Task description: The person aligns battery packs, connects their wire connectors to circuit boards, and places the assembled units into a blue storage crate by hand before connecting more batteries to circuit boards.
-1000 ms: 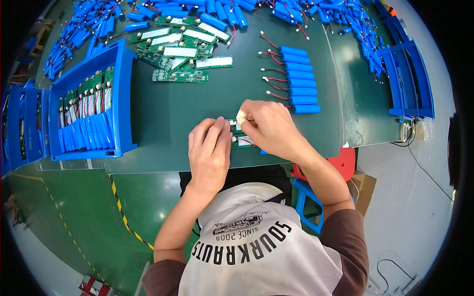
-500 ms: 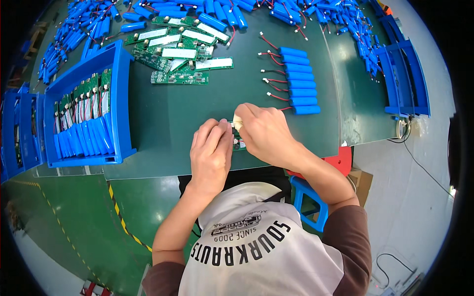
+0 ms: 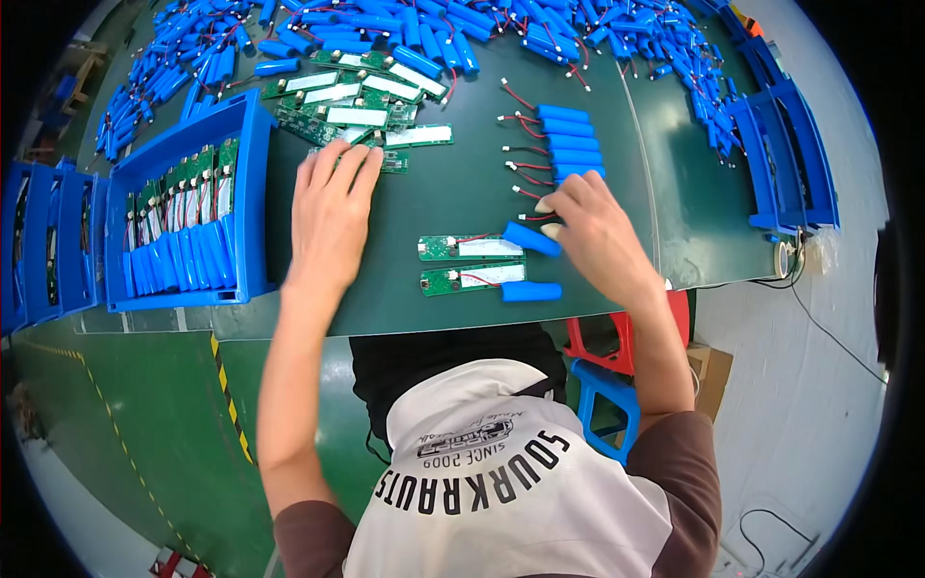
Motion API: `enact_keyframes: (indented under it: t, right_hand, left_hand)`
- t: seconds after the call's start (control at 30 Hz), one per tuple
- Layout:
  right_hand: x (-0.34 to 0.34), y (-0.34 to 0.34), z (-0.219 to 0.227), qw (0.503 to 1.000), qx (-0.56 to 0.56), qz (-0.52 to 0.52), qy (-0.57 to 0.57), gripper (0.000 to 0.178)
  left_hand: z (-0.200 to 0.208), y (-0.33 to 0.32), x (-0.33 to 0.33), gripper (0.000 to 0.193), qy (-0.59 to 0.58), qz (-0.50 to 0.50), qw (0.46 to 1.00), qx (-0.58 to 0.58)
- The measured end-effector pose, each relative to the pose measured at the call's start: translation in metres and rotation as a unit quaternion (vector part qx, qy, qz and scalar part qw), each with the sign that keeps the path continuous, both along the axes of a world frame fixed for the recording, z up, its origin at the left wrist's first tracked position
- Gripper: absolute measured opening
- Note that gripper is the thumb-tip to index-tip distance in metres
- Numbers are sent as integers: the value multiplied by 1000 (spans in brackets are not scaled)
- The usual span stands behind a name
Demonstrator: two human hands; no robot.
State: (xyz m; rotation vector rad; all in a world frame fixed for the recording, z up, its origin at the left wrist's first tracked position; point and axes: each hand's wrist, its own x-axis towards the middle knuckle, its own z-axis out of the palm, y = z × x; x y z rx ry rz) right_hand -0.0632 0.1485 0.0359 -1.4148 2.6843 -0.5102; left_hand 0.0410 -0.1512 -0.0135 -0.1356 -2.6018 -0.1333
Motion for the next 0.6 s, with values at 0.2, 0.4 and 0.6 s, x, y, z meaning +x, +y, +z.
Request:
enact_keyframes:
  t: [0.2, 0.4, 0.6]
  right_hand:
    - [0, -6, -19, 995, -59, 13, 77, 9]
    - [-9, -11, -8, 914, -215, -105, -329, 10]
    - [-13, -27, -14, 916, -164, -56, -361, 13]
  left_hand:
    - [3, -13, -23, 28, -4, -67, 983, -170]
    - [5, 52, -28, 20, -105, -181, 931, 300]
    - [22, 90, -18, 15, -76, -110, 824, 551]
